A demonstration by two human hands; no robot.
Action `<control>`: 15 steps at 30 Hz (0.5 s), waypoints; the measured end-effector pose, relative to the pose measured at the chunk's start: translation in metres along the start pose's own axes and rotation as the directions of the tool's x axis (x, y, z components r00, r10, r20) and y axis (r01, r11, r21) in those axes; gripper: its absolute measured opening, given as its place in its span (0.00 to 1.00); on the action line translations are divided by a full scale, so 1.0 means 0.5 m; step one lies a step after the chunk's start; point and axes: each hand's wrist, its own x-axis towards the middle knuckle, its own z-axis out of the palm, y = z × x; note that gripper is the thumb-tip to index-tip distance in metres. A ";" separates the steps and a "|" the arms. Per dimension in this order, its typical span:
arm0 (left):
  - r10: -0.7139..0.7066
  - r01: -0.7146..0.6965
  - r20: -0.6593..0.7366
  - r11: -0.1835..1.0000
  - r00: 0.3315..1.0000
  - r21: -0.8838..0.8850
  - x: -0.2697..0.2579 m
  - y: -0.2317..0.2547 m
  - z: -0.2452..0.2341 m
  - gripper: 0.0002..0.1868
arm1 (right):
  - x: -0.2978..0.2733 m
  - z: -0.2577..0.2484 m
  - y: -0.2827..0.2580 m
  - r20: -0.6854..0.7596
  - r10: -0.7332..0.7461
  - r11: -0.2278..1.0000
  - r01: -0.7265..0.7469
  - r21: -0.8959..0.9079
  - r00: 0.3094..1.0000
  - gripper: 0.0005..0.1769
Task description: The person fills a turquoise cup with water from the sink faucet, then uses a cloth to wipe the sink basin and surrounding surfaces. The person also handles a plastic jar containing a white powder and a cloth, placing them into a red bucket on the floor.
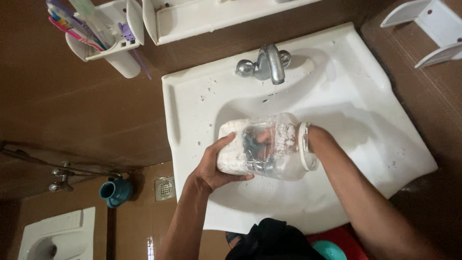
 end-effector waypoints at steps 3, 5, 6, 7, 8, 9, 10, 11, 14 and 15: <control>-0.005 0.005 -0.045 1.000 0.999 0.002 -0.004 -0.012 -0.002 0.39 | -0.009 0.010 0.004 0.011 0.032 0.996 -0.033 0.086 0.999 0.20; 0.001 -0.002 -0.044 1.000 0.999 -0.027 -0.006 -0.018 -0.006 0.39 | -0.029 0.003 -0.011 0.031 0.015 0.996 -0.018 0.085 0.999 0.21; 0.003 -0.005 -0.035 0.999 0.999 -0.052 -0.008 -0.021 -0.009 0.39 | -0.044 0.000 -0.021 0.042 -0.016 0.999 0.014 0.041 0.999 0.21; 0.007 -0.009 -0.024 0.997 1.000 -0.077 -0.009 -0.023 -0.011 0.39 | -0.062 -0.006 -0.034 0.061 -0.096 0.993 0.100 -0.057 0.993 0.22; 0.016 -0.015 0.003 0.994 1.000 -0.111 -0.012 -0.024 -0.014 0.38 | -0.077 -0.014 -0.052 0.051 -0.088 0.987 0.094 -0.134 0.995 0.22; 0.023 -0.018 0.031 0.989 0.999 -0.144 -0.016 -0.024 -0.017 0.38 | -0.100 -0.033 -0.070 0.041 -0.079 0.975 0.086 -0.207 0.996 0.21; 0.031 -0.020 0.058 0.984 0.998 -0.176 -0.019 -0.024 -0.018 0.38 | -0.124 -0.051 -0.086 0.030 -0.071 0.957 0.077 -0.279 0.997 0.21; 0.030 -0.027 0.014 0.983 0.999 -0.184 -0.022 -0.023 -0.018 0.38 | -0.148 -0.064 -0.100 -0.033 -0.040 0.973 0.032 -0.231 0.999 0.23; 0.043 -0.057 -0.071 0.976 0.997 -0.209 -0.033 -0.022 -0.015 0.38 | -0.196 -0.087 -0.121 -0.206 -0.030 0.998 0.042 0.056 0.978 0.21; 0.055 -0.069 -0.070 0.973 0.996 -0.219 -0.036 -0.022 -0.014 0.38 | -0.207 -0.094 -0.119 -0.262 -0.030 0.982 0.077 0.170 0.965 0.20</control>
